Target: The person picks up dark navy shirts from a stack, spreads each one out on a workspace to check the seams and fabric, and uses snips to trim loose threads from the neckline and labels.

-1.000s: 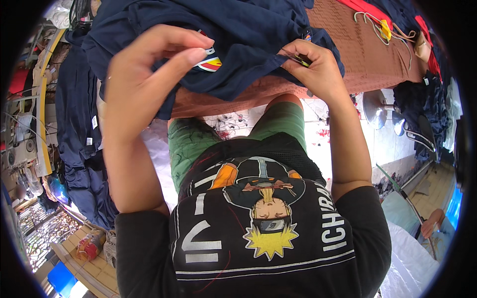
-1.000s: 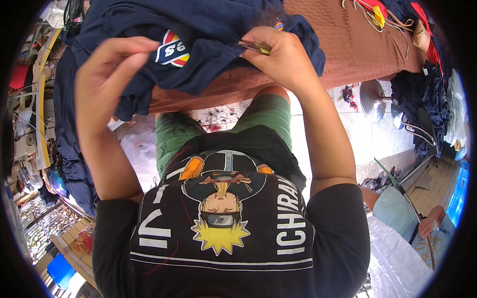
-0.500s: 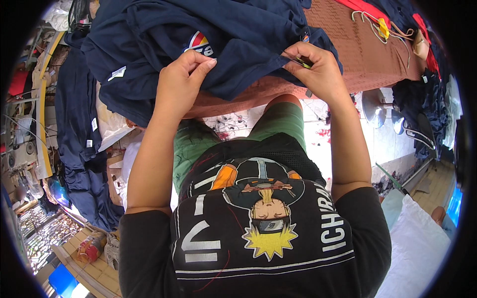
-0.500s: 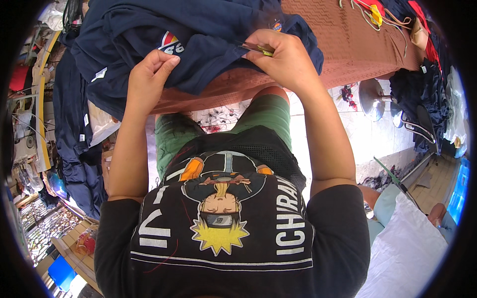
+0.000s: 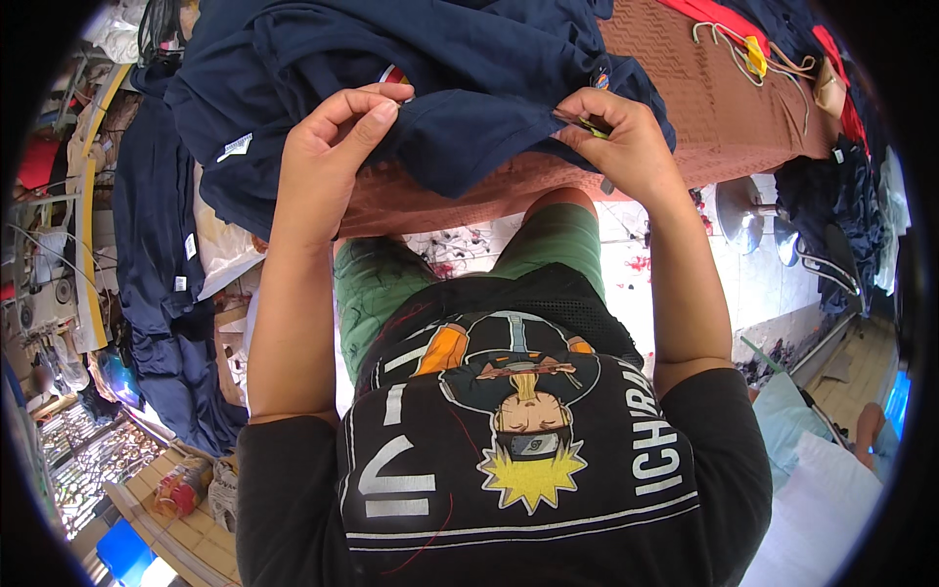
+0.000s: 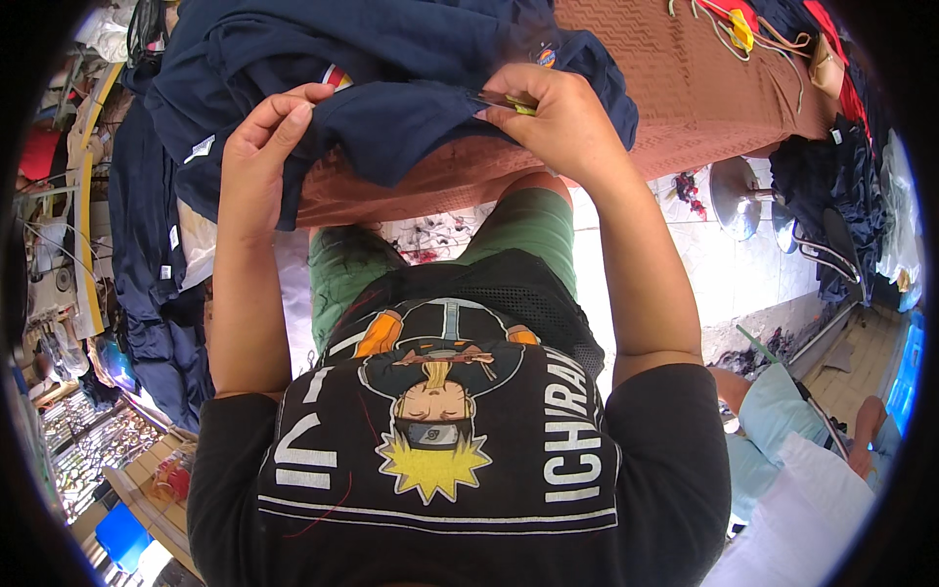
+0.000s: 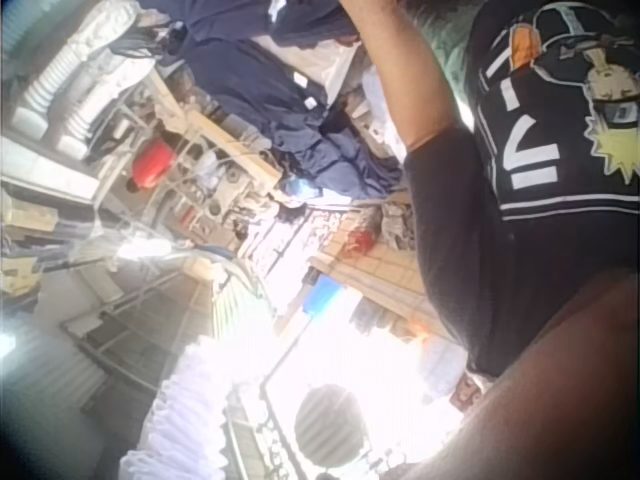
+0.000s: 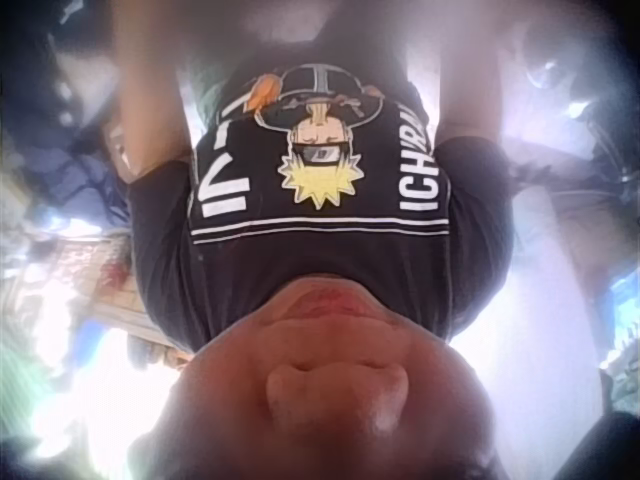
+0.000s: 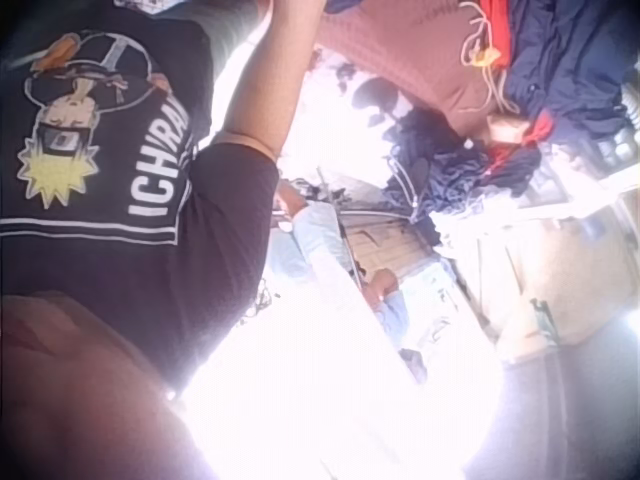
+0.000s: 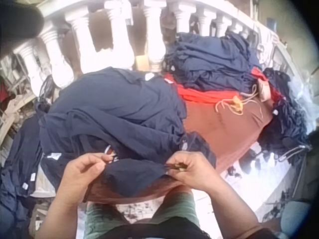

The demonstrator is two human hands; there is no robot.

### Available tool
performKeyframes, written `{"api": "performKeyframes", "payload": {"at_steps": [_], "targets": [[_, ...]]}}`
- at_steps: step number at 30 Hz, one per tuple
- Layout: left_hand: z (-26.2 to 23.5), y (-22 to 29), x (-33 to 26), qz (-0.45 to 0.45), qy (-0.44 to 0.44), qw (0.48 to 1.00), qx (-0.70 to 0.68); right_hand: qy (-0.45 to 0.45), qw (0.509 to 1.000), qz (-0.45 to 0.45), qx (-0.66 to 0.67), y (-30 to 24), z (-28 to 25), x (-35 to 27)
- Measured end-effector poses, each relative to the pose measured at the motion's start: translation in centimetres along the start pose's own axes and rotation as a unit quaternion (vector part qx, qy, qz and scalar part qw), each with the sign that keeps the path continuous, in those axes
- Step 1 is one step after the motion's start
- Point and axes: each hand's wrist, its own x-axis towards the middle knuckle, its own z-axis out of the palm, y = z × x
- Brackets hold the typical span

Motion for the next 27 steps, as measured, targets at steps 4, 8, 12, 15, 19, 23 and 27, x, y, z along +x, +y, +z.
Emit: {"api": "performKeyframes", "payload": {"at_steps": [4, 8, 12, 15, 19, 23, 27], "targets": [[0.1, 1.1, -0.1, 0.011, 0.013, 0.996, -0.087, -0.012, 1.0, 0.021, -0.009, -0.1, -0.1, 0.2], [-1.1, 2.5, -0.2, 0.122, -0.118, 0.965, -0.198, -0.019, 0.999, 0.045, -0.011, -0.5, -0.3, 0.2], [-2.8, 2.9, 0.5, 0.223, -0.281, 0.895, -0.265, -0.015, 0.999, 0.021, -0.026, -0.1, -0.3, 0.4], [-2.4, 3.9, 0.2, 0.222, -0.187, 0.93, -0.224, -0.006, 1.0, -0.006, -0.017, 0.2, 0.0, 0.3], [0.9, 5.4, -0.7, 0.196, 0.004, 0.978, -0.071, -0.007, 1.0, -0.005, -0.028, -0.1, -0.2, 0.2], [3.8, 2.9, -0.8, 0.271, -0.028, 0.911, 0.31, 0.006, 0.998, -0.056, -0.001, 0.6, 0.1, 0.6], [8.3, -0.6, -1.5, 0.296, 0.004, 0.859, 0.418, 0.018, 0.99, -0.137, -0.01, -0.8, 0.2, 0.8]]}}
